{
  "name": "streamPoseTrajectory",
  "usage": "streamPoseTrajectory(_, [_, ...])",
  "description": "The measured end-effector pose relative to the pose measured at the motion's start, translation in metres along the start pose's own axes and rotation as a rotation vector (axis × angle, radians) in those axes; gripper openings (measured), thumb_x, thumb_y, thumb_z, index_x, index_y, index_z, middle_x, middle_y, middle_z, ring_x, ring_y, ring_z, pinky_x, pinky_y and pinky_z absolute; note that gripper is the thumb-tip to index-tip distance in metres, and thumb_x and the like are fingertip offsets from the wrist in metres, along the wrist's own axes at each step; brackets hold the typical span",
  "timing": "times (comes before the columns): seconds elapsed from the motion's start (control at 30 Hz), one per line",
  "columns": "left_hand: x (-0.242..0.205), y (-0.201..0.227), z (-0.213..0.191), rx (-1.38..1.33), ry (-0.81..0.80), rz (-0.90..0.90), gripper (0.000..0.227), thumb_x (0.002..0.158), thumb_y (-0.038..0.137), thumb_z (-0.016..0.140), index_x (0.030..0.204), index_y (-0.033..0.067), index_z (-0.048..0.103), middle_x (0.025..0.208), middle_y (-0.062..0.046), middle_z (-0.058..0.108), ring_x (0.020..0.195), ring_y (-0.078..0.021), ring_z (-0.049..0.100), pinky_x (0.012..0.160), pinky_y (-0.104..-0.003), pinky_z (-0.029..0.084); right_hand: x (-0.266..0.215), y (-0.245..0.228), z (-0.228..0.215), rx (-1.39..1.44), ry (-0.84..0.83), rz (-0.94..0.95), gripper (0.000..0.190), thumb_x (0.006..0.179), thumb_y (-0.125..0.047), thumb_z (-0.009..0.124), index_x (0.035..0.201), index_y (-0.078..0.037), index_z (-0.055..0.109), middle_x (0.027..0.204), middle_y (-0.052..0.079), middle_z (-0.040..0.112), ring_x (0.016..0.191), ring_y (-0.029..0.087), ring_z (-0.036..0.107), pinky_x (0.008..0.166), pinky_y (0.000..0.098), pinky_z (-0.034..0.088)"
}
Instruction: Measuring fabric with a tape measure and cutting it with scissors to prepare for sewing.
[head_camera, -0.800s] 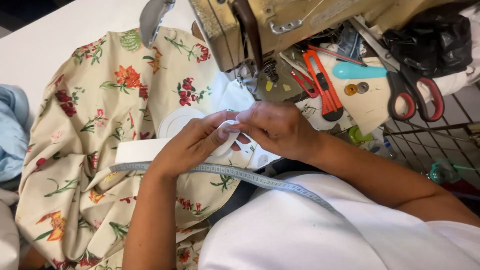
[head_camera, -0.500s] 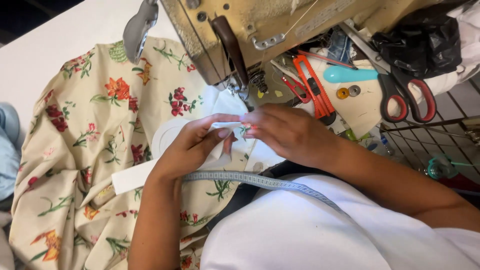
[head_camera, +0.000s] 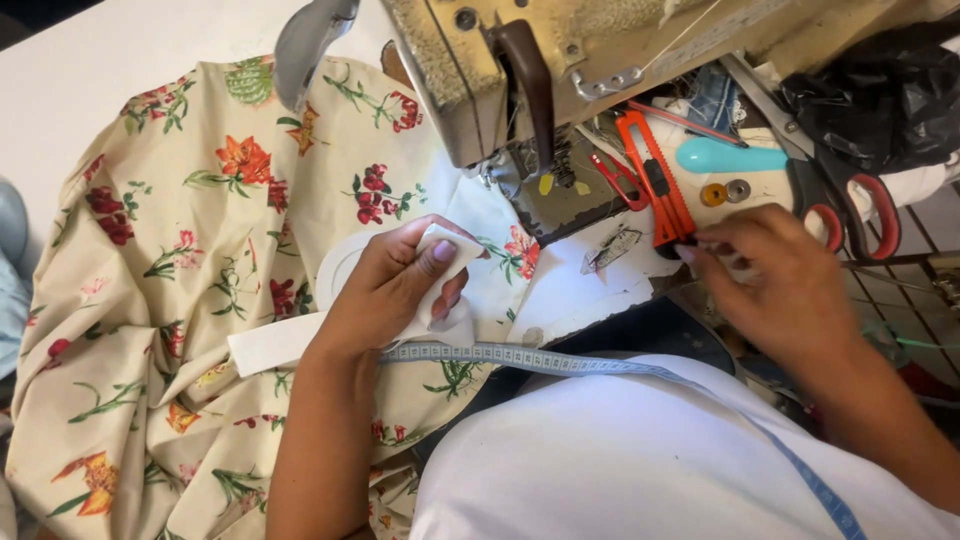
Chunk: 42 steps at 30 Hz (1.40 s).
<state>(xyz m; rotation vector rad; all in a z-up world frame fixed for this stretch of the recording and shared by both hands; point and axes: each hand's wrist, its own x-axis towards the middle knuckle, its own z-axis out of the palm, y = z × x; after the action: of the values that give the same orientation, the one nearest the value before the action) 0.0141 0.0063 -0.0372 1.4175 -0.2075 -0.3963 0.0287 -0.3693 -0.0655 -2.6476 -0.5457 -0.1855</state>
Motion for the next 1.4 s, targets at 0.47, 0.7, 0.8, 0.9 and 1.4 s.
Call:
streamPoseTrajectory(0.47, [-0.013,0.017,-0.003,0.047,-0.044,0.135,0.029,0.109,0.029,0.042,0.089,0.0109,0.050,0.067,0.001,0.054,0.055,-0.0079,0.051,0.062,-0.022,0.047,0.084,-0.041,0.057,-0.419,-0.076,-0.109,0.038,0.101,-0.024,0.055,0.135,-0.011,0.067,0.106,0.019,0.074,0.088,0.044,0.070,0.075,0.0528,0.057])
streamPoseTrajectory(0.7, [-0.016,0.023,-0.003,0.049,-0.005,0.115,0.036,0.107,0.040,0.037,0.084,0.0147,0.045,0.060,0.002,0.054,0.054,-0.0050,0.048,0.075,-0.022,0.046,0.061,-0.044,0.004,0.095,-0.283,0.081,0.050,0.106,-0.009,0.056,0.155,0.000,0.059,0.114,0.017,0.065,0.104,0.033,0.067,0.090,0.0438,0.051])
streamPoseTrajectory(0.8, [-0.015,0.019,-0.003,-0.055,-0.011,0.066,0.034,0.108,0.039,0.039,0.086,0.0139,0.048,0.061,-0.001,0.056,0.049,-0.0057,0.047,0.060,-0.018,0.045,0.045,-0.002,0.029,1.322,-0.626,0.497,0.042,0.095,0.013,0.037,0.130,0.007,0.058,0.108,0.032,0.069,0.098,0.051,0.074,0.092,0.0652,0.061])
streamPoseTrajectory(0.9, [-0.014,0.017,-0.003,-0.050,0.007,0.062,0.034,0.107,0.039,0.039,0.086,0.0135,0.048,0.061,-0.002,0.056,0.049,-0.0062,0.047,0.061,-0.019,0.044,0.039,-0.036,0.043,1.633,-0.826,0.560,0.035,0.089,0.007,0.045,0.120,0.002,0.061,0.094,0.024,0.066,0.072,0.034,0.062,0.066,0.0501,0.053])
streamPoseTrajectory(1.4, [-0.016,0.019,-0.003,0.028,-0.051,0.143,0.034,0.108,0.036,0.037,0.085,0.0123,0.044,0.065,-0.002,0.056,0.050,-0.0080,0.048,0.058,-0.020,0.044,0.059,-0.102,0.050,1.586,-0.980,0.554,0.061,0.112,-0.040,0.031,0.121,0.011,0.064,0.078,0.010,0.043,0.063,0.020,0.039,0.054,0.0346,0.036])
